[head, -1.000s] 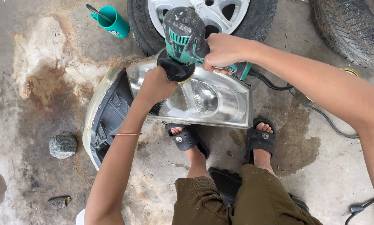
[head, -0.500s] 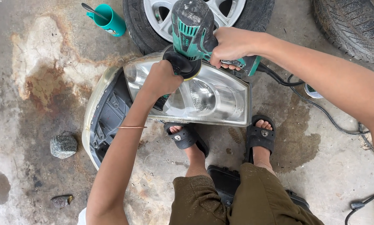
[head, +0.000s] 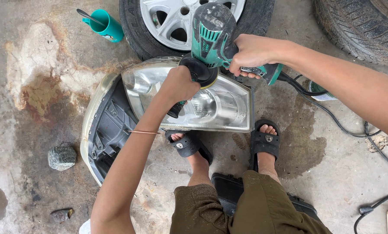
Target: The person uses a green electric polisher with a round pad to polish the surface of a car headlight. They move the tool across the headlight lens in circular and sweeping motions, covering different areas of the lens.
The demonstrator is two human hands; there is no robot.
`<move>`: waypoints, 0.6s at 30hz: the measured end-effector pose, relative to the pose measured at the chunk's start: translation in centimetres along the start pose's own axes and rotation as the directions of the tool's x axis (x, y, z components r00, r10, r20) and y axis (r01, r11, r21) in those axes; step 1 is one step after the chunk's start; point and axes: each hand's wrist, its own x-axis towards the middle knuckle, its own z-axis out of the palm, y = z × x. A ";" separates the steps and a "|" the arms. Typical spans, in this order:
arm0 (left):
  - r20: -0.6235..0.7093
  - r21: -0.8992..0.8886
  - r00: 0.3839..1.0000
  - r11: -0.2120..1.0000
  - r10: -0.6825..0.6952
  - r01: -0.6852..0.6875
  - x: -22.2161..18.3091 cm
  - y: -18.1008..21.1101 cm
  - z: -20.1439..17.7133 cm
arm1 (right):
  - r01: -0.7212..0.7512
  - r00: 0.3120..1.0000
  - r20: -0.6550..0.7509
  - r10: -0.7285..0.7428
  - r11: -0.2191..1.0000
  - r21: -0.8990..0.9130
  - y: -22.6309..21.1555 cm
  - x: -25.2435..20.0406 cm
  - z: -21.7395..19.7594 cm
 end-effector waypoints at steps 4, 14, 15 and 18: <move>-0.002 0.046 0.999 0.998 0.050 -0.050 0.8 1.4 1.4 | 0.020 1.000 -0.009 -0.020 1.000 -0.020 2.0 -0.9 -0.2; 0.069 0.029 0.993 0.994 0.101 -0.103 4.1 4.2 7.2 | 0.033 0.991 -0.135 0.002 0.966 0.256 14.0 1.3 1.2; 0.092 0.048 0.989 0.992 0.113 -0.118 3.6 5.3 7.1 | 0.048 0.988 -0.151 -0.006 0.959 0.278 14.7 1.1 1.5; 0.126 0.088 0.984 0.986 0.128 -0.139 2.7 7.5 7.8 | 0.077 0.985 -0.172 -0.019 0.940 0.332 20.0 2.6 2.7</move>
